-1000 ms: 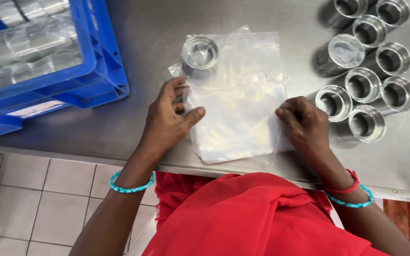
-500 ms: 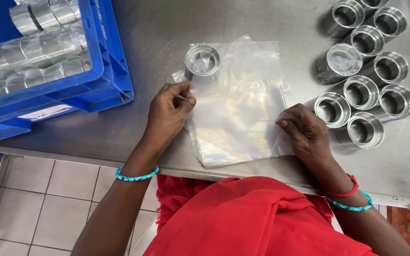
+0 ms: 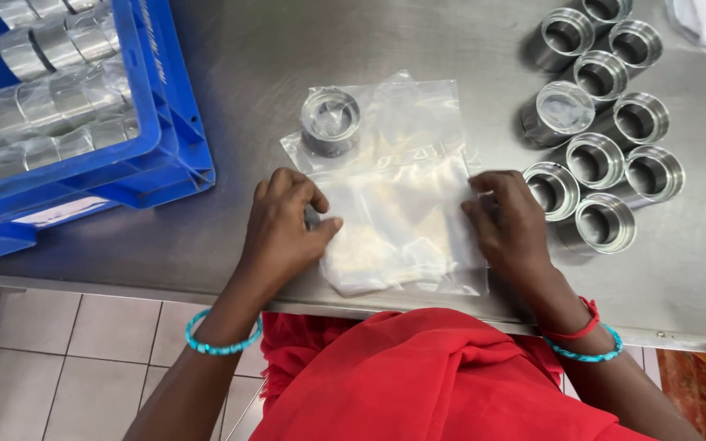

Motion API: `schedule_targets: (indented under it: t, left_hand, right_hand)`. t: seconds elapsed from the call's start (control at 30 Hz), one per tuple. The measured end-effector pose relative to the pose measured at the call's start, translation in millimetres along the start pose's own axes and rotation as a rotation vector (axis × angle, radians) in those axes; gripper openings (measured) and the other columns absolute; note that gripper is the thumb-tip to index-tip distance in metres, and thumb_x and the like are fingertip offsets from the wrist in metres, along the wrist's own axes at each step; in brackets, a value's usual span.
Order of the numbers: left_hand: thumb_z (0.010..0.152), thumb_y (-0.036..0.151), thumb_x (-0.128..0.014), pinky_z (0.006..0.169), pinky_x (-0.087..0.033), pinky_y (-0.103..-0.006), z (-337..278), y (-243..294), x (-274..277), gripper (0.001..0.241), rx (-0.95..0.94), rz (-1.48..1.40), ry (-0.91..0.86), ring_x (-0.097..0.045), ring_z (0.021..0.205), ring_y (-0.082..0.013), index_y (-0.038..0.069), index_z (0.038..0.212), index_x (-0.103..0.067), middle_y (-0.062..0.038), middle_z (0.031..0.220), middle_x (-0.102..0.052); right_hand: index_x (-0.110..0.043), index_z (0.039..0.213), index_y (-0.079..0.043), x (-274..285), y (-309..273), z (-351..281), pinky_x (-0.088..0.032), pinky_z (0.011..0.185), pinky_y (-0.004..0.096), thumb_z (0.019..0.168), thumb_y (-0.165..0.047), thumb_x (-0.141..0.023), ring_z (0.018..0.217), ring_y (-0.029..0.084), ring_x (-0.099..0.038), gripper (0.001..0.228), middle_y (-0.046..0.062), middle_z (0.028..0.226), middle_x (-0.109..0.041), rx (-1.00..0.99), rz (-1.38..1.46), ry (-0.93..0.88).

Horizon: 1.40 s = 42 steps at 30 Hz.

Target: Organize and bag small cylindrical metal components at a sorting station.

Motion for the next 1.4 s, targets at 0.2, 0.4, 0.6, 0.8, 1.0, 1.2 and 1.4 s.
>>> schedule_targets:
  t: [0.2, 0.4, 0.6, 0.8, 1.0, 1.2, 1.4]
  left_hand:
    - [0.066, 0.025, -0.092, 0.105, -0.035, -0.055, -20.1, 13.4, 0.5, 0.107, 0.068, 0.013, 0.063, -0.033, 0.133, -0.0516, 0.0, 0.149, -0.029, -0.035, 0.15, -0.032]
    - [0.07, 0.019, -0.087, 0.098, -0.056, -0.0446, -16.8, 11.3, -13.7, 0.118, 0.261, -0.424, 0.009, -0.061, 0.123, -0.0405, 0.01, 0.156, -0.006, -0.032, 0.145, -0.04]
    - [0.075, 0.012, -0.081, 0.089, -0.056, -0.0395, -16.9, 27.3, -5.8, 0.109, 0.431, -0.488, -0.135, -0.072, 0.1, -0.0319, 0.013, 0.155, -0.006, -0.022, 0.106, -0.069]
    - [0.07, -0.013, -0.063, 0.102, -0.053, -0.0458, -44.3, 45.0, -32.8, 0.082, -0.294, -0.315, 0.112, -0.065, 0.111, -0.0374, 0.006, 0.146, -0.042, -0.014, 0.109, -0.066]
    - [0.09, -0.007, -0.067, 0.104, -0.052, -0.0446, -61.0, 59.8, -32.2, 0.06, -0.684, -0.245, 0.124, -0.066, 0.116, -0.0352, 0.006, 0.145, -0.046, -0.013, 0.118, -0.064]
    - [0.085, -0.015, -0.058, 0.102, -0.053, -0.0424, -57.2, 54.2, -44.4, 0.064, -0.645, -0.347, 0.092, -0.067, 0.114, -0.0354, 0.004, 0.145, -0.048, -0.017, 0.121, -0.067]
    - [0.089, -0.007, -0.061, 0.107, -0.054, -0.0368, -19.6, 35.1, -28.7, 0.075, -0.104, -0.799, 0.031, -0.066, 0.12, -0.0242, 0.006, 0.157, -0.031, -0.011, 0.127, -0.065]
  right_hand:
    - [-0.042, 0.151, -0.008, -15.9, -42.4, 39.9, -0.039, 0.107, 0.053, 0.081, -0.024, -0.08, 0.138, 0.039, -0.042, 0.082, 0.02, 0.152, -0.045, 0.395, -0.412, -0.168]
    - [-0.028, 0.156, -0.015, -41.1, -46.4, 75.7, -0.023, 0.109, 0.062, 0.065, -0.045, -0.09, 0.145, 0.037, -0.029, 0.114, 0.015, 0.156, -0.034, 0.286, -0.552, -0.691]
    - [-0.027, 0.163, -0.029, -50.9, -50.8, 79.5, -0.034, 0.104, 0.054, 0.061, -0.045, -0.092, 0.133, 0.032, -0.039, 0.122, 0.007, 0.147, -0.042, 0.124, -0.611, -0.817]
    - [-0.027, 0.163, -0.027, -37.2, -34.3, 73.3, -0.038, 0.098, 0.05, 0.064, -0.019, -0.083, 0.124, 0.031, -0.046, 0.114, 0.01, 0.143, -0.044, 0.079, -0.535, -0.754]
    - [-0.059, 0.132, -0.027, -35.6, -39.4, 69.7, -0.037, 0.096, 0.053, 0.068, 0.004, -0.07, 0.125, 0.033, -0.049, 0.072, 0.01, 0.143, -0.048, 0.247, -0.508, -0.619]
    - [-0.07, 0.123, -0.024, -33.3, -62.3, 60.2, -0.021, 0.105, 0.064, 0.046, 0.01, -0.074, 0.136, 0.029, -0.046, 0.084, 0.001, 0.135, -0.064, 0.44, -0.38, -0.632]
    - [-0.073, 0.103, -0.014, -31.4, -18.7, 67.7, -0.046, 0.098, 0.048, 0.064, 0.007, -0.077, 0.106, 0.019, -0.069, 0.045, -0.002, 0.103, -0.074, 0.281, -0.086, -0.676]
Point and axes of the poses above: each hand's wrist, its own z-axis towards the middle knuckle, its own x-axis out of the back of the hand, y = z × x, the point moved 4 cm from there along z, towards the middle knuckle
